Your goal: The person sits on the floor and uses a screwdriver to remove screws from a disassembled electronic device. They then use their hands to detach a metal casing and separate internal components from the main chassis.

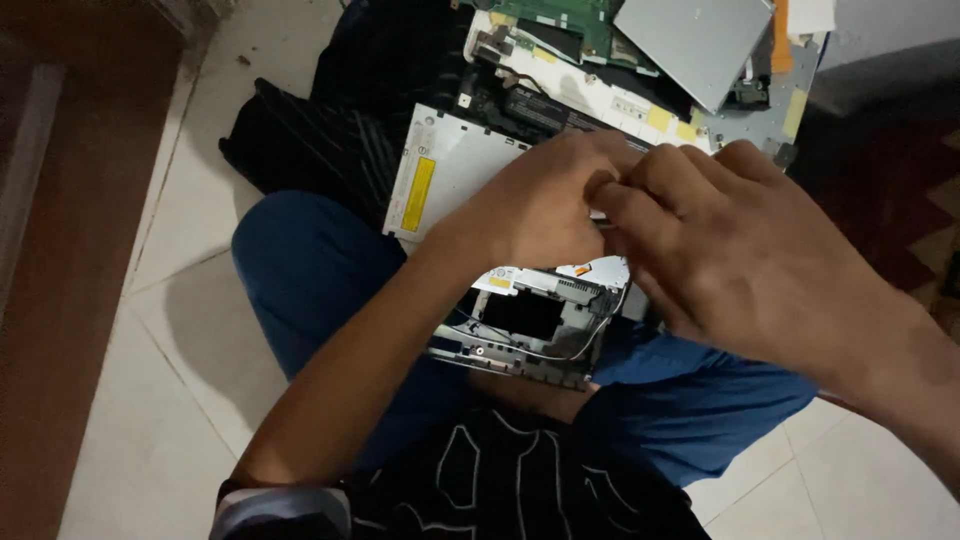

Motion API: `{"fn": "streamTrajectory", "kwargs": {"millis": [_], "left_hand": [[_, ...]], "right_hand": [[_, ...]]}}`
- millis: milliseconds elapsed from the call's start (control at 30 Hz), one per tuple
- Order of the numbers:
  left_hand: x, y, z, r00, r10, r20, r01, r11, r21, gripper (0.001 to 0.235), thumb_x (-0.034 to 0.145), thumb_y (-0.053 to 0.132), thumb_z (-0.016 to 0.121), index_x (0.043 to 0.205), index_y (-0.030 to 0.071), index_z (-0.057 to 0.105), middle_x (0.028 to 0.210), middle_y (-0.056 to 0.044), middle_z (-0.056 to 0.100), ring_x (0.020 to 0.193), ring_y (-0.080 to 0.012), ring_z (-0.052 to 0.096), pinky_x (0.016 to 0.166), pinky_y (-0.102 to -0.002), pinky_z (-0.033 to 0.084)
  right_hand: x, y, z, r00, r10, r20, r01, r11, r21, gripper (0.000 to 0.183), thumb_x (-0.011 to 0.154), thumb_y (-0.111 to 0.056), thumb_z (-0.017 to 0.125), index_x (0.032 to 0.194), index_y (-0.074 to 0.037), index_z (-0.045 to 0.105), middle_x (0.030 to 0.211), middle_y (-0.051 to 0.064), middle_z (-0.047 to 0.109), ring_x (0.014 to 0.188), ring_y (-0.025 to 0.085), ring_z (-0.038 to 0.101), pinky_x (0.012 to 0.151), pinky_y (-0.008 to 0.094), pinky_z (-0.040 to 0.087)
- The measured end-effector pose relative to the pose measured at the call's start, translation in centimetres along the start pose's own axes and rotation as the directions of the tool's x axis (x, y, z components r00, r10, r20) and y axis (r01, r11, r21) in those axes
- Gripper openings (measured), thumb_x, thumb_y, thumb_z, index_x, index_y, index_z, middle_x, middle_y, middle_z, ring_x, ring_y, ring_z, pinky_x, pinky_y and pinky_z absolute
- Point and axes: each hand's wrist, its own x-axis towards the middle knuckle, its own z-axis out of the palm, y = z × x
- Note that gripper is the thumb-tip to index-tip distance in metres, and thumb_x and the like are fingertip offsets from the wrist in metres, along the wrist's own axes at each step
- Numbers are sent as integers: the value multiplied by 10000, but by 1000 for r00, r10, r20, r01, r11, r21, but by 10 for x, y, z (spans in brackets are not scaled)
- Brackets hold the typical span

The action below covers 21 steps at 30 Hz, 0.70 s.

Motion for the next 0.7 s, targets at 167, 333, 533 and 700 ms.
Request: {"fn": "streamTrajectory", "kwargs": {"millis": [167,333,533,700], "left_hand": [[-7,6,-20,985,-82,152,46,972,229,276,831,191,789,1089,127,714,1157,-58,651,1148,-285,584,949,-474,458],[-26,-28,-19,997,80,10,-80,961,266,205,917,72,690,1121,85,712,1106,-63,676,1124,-297,560,936,-487,446],[-27,-37,-12,996,90,-6,-81,919,387,328,880,113,750,1201,95,683,1229,-82,658,1164,-284,563,978,-464,469],[-23,-39,-6,999,19,45,-40,851,523,550,867,278,808,1336,78,601,1409,-92,521,1251,-335,482,978,-522,443]], "right_hand": [[-12,-1,-4,998,43,41,-39,995,-93,211,1051,-356,623,1081,-148,617,897,23,665,721,202,672,668,353,531],[-31,-4,-1,994,110,27,-111,993,34,354,1069,-161,670,748,-156,521,651,8,524,559,205,536,513,376,464],[-64,-9,7,913,405,-50,-366,868,335,309,947,-186,746,1198,-6,755,902,136,751,610,254,671,524,390,540],[-116,-49,58,720,693,-45,-489,552,675,203,912,-152,725,1085,-49,757,1068,98,781,956,211,748,967,368,557]]}}
